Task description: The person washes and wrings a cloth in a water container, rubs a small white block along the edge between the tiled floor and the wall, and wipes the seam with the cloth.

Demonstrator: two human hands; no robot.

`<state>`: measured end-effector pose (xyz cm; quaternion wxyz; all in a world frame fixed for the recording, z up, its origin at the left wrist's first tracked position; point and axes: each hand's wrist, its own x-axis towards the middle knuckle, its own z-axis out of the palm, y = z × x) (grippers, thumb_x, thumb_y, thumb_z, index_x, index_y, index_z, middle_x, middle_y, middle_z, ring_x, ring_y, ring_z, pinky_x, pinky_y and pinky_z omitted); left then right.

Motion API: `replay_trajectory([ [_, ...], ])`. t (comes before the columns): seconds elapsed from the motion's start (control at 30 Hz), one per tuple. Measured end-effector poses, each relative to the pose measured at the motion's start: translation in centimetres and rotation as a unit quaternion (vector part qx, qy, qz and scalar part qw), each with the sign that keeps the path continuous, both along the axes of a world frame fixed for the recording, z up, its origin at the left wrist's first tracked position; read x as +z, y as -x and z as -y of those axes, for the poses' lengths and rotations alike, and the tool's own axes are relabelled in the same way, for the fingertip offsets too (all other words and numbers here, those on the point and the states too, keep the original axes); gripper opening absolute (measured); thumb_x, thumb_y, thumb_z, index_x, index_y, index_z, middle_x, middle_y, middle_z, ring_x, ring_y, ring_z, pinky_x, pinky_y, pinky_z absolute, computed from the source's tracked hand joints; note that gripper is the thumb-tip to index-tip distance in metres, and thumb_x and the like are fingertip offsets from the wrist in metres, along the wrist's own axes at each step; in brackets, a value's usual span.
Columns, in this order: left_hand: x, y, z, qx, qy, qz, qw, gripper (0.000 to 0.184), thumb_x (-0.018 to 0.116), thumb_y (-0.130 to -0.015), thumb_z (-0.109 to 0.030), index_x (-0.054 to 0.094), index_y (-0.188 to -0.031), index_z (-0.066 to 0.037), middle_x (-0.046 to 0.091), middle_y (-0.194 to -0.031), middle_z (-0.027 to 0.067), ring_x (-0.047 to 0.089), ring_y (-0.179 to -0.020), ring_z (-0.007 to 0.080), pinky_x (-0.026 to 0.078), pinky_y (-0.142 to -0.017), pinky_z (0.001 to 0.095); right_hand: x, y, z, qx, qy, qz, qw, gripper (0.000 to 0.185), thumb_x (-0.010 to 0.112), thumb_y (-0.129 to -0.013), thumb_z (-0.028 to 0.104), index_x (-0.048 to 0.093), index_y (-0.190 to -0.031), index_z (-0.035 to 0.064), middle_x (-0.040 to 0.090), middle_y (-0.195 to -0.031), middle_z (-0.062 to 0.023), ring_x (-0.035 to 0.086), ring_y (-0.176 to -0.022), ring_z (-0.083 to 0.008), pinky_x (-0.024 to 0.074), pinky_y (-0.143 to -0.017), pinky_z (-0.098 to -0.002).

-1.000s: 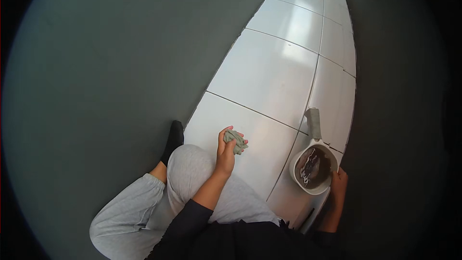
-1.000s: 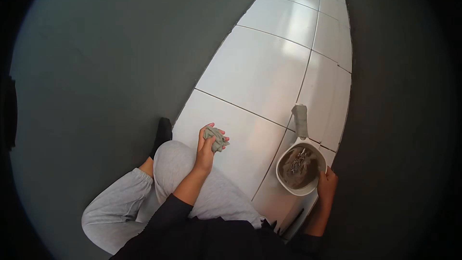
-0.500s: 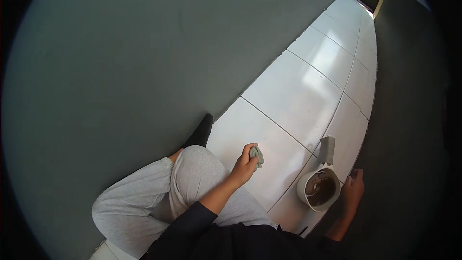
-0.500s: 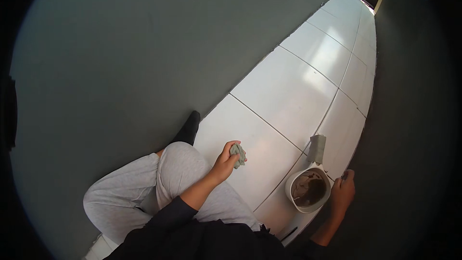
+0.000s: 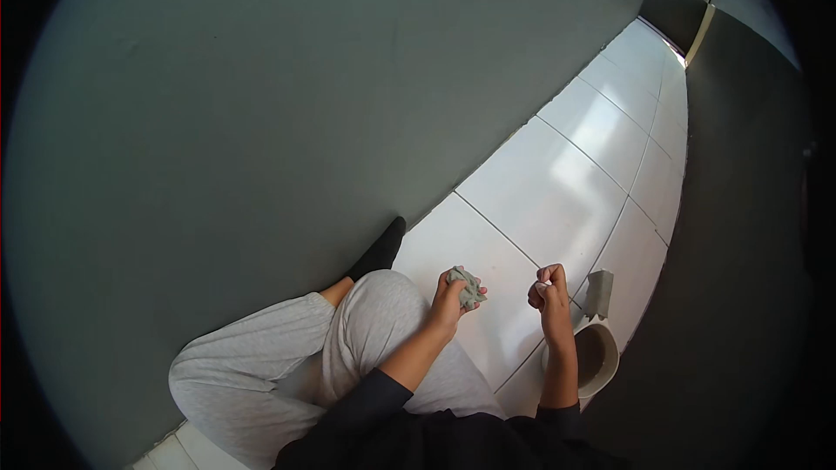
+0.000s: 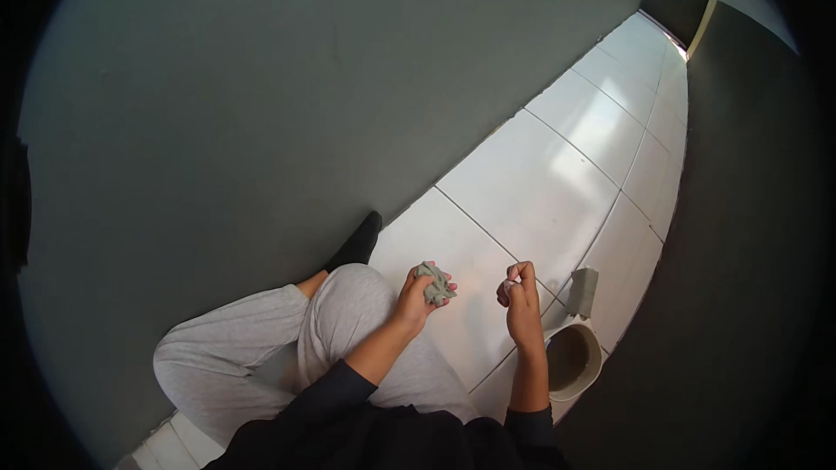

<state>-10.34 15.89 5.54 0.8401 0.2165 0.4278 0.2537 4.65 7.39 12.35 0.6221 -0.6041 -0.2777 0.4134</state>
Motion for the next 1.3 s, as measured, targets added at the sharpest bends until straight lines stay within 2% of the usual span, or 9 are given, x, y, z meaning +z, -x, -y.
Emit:
replay_trajectory([
  [0.17, -0.4, 0.1, 0.1, -0.007, -0.009, 0.029, 1.000, 0.035, 0.040, -0.087, -0.014, 0.032, -0.121, -0.012, 0.055, -0.110, 0.0142, 0.060, -0.095, 0.0255, 0.048, -0.075, 0.0357, 1.0, -1.1, 1.4, 0.017, 0.064, 0.038, 0.997, 0.003, 0.045, -0.087, 0.008, 0.043, -0.089, 0.0090, 0.043, -0.079, -0.0009, 0.044, -0.058, -0.0087, 0.0365, -0.053, -0.0221],
  [0.33, 0.2, 0.4, 0.5, -0.016, -0.050, 0.086, 0.995, 0.036, 0.041, -0.088, -0.013, 0.032, -0.123, -0.012, 0.054, -0.111, 0.0146, 0.059, -0.097, 0.0272, 0.049, -0.076, 0.0369, 3.9, -1.6, 4.4, -0.022, 0.124, 0.101, 0.987, 0.011, 0.052, -0.091, 0.017, 0.048, -0.089, 0.0075, 0.044, -0.070, 0.0034, 0.041, -0.058, -0.0049, 0.0338, -0.052, -0.0200],
  [0.53, 5.4, 4.3, 0.7, 0.005, -0.146, 0.242, 0.959, 0.031, 0.041, -0.094, -0.015, 0.037, -0.125, -0.015, 0.051, -0.117, 0.0090, 0.052, -0.112, 0.0280, 0.047, -0.085, 0.0382, 6.5, -1.4, 7.4, -0.050, 0.044, 0.157, 0.985, 0.011, 0.054, -0.090, 0.018, 0.052, -0.086, 0.0082, 0.045, -0.068, 0.0052, 0.037, -0.056, -0.0028, 0.0280, -0.049, -0.0189],
  [0.77, 13.8, 13.7, -0.1, 0.151, -0.235, 0.193, 0.941, 0.029, 0.045, -0.092, -0.012, 0.041, -0.120, -0.013, 0.052, -0.115, 0.0097, 0.053, -0.110, 0.0270, 0.048, -0.082, 0.0386, 10.9, 2.7, 8.5, -0.045, 0.014, 0.212, 0.976, 0.013, 0.058, -0.088, 0.015, 0.059, -0.093, 0.0037, 0.049, -0.072, 0.0055, 0.039, -0.060, -0.0020, 0.0302, -0.052, -0.0185],
  [0.9, 16.2, 18.5, -0.2, 0.193, -0.265, 0.153, 0.932, 0.026, 0.047, -0.091, -0.011, 0.042, -0.117, -0.009, 0.053, -0.112, 0.0118, 0.055, -0.106, 0.0280, 0.050, -0.079, 0.0388, 13.1, 4.0, 9.1, -0.069, -0.017, 0.282, 0.957, 0.019, 0.061, -0.086, 0.021, 0.061, -0.095, 0.0039, 0.048, -0.063, 0.0042, 0.041, -0.058, -0.0040, 0.0325, -0.053, -0.0191],
  [0.97, 17.1, 20.0, 0.1, 0.193, -0.269, 0.148, 0.932, 0.025, 0.048, -0.091, -0.011, 0.043, -0.116, -0.009, 0.053, -0.111, 0.0122, 0.056, -0.105, 0.0281, 0.051, -0.077, 0.0379, 14.6, 3.8, 8.9, -0.080, -0.068, 0.298, 0.949, 0.023, 0.062, -0.086, 0.023, 0.061, -0.098, 0.0034, 0.051, -0.066, 0.0027, 0.045, -0.060, -0.0051, 0.0363, -0.056, -0.0197],
  [1.03, 17.7, 20.4, 0.4, 0.187, -0.272, 0.148, 0.932, 0.025, 0.048, -0.091, -0.011, 0.043, -0.115, -0.009, 0.053, -0.111, 0.0121, 0.056, -0.105, 0.0280, 0.051, -0.077, 0.0373, 17.0, 2.9, 8.5, -0.078, -0.115, 0.304, 0.943, 0.025, 0.059, -0.088, 0.022, 0.060, -0.104, 0.0028, 0.058, -0.083, -0.0022, 0.052, -0.070, -0.0076, 0.0434, -0.065, -0.0222],
  [1.2, 18.4, 20.9, 0.2, 0.137, -0.279, 0.155, 0.938, 0.023, 0.048, -0.090, -0.010, 0.045, -0.113, -0.010, 0.054, -0.108, 0.0118, 0.058, -0.102, 0.0273, 0.052, -0.075, 0.0357, 22.1, 2.9, 7.6, -0.096, -0.208, 0.329, 0.916, 0.025, 0.052, -0.092, 0.014, 0.057, -0.113, 0.0019, 0.059, -0.099, -0.0054, 0.056, -0.083, -0.0100, 0.0469, -0.079, -0.0255],
  [1.3, 18.0, 19.9, -0.1, 0.118, -0.262, 0.155, 0.945, 0.024, 0.049, -0.090, -0.010, 0.045, -0.113, -0.009, 0.055, -0.108, 0.0122, 0.058, -0.102, 0.0271, 0.051, -0.076, 0.0356, 22.4, 2.8, 8.3, -0.120, -0.224, 0.326, 0.911, 0.026, 0.053, -0.092, 0.014, 0.057, -0.115, 0.0025, 0.059, -0.101, -0.0056, 0.056, -0.085, -0.0100, 0.0471, -0.079, -0.0254],
])
